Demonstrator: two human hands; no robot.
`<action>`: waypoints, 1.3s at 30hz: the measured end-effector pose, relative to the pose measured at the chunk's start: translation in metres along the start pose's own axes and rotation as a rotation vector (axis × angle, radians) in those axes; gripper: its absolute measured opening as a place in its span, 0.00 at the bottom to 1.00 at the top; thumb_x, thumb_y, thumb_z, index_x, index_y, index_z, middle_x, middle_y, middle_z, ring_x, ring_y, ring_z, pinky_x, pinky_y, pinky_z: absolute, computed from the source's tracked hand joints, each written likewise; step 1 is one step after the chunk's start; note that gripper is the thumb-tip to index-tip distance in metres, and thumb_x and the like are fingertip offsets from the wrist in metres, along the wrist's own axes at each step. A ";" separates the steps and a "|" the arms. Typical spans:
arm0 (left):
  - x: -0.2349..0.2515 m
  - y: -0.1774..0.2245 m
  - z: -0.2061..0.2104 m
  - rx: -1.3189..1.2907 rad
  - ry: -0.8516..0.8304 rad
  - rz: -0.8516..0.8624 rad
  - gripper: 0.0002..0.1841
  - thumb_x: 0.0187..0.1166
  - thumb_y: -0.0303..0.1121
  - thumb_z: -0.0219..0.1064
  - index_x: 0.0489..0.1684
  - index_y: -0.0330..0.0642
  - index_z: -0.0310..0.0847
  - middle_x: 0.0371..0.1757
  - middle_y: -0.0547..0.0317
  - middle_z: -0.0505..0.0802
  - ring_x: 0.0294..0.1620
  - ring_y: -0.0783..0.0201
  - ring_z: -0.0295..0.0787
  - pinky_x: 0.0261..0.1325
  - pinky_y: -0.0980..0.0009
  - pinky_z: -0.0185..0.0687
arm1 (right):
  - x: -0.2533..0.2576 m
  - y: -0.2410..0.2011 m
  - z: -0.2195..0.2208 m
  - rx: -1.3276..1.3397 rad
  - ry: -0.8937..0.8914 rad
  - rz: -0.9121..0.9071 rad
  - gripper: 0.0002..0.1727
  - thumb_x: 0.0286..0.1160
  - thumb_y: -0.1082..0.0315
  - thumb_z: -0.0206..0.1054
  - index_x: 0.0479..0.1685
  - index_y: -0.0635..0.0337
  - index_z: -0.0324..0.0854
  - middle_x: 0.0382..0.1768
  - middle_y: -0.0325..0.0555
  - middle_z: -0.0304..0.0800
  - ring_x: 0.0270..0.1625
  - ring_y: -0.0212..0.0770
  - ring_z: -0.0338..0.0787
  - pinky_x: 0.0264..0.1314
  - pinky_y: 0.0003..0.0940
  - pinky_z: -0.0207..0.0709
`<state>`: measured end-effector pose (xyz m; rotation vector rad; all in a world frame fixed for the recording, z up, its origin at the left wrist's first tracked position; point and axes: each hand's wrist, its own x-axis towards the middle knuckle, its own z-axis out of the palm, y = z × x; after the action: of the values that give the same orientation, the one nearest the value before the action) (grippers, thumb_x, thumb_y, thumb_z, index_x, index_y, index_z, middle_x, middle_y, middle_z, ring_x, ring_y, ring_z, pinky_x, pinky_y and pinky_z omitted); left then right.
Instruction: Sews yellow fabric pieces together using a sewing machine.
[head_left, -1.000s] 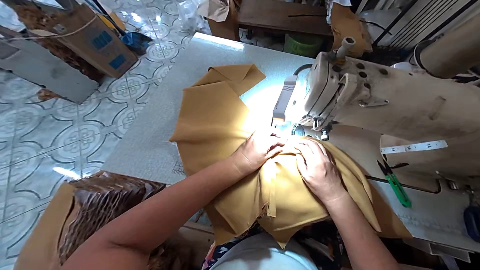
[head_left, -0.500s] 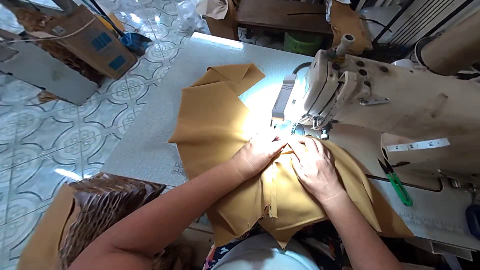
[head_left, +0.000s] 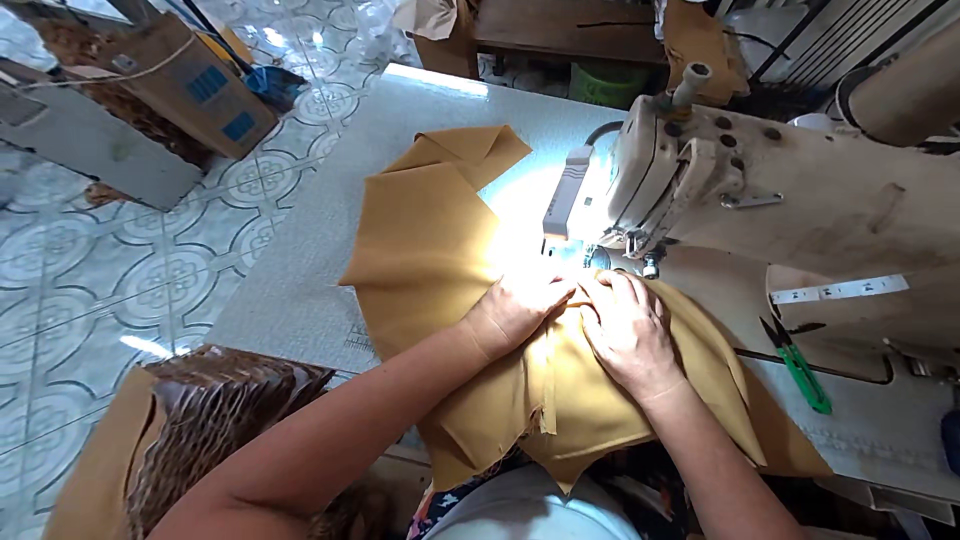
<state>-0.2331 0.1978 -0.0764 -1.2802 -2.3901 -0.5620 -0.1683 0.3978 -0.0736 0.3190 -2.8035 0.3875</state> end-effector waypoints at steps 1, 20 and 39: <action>0.001 0.000 -0.001 -0.006 -0.010 0.001 0.12 0.86 0.30 0.61 0.54 0.45 0.93 0.53 0.53 0.94 0.59 0.55 0.90 0.65 0.60 0.83 | 0.000 0.000 0.000 0.004 0.003 0.003 0.22 0.84 0.52 0.53 0.65 0.44 0.89 0.67 0.48 0.87 0.76 0.53 0.81 0.75 0.57 0.71; 0.023 0.033 0.008 0.044 -0.093 -0.243 0.13 0.83 0.26 0.63 0.59 0.40 0.90 0.56 0.46 0.92 0.61 0.49 0.89 0.64 0.54 0.84 | 0.011 0.030 -0.004 0.047 -0.038 -0.039 0.23 0.82 0.56 0.55 0.71 0.48 0.86 0.72 0.52 0.85 0.77 0.56 0.81 0.78 0.57 0.72; 0.023 0.043 0.006 0.100 -0.199 -0.335 0.17 0.82 0.24 0.62 0.65 0.43 0.88 0.63 0.46 0.90 0.69 0.47 0.85 0.70 0.51 0.80 | 0.013 0.023 -0.001 -0.007 -0.033 0.009 0.23 0.82 0.53 0.55 0.70 0.37 0.87 0.69 0.51 0.86 0.74 0.57 0.82 0.74 0.60 0.73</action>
<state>-0.2094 0.2386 -0.0624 -0.9366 -2.7849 -0.4153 -0.1861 0.4177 -0.0735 0.3138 -2.8394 0.3774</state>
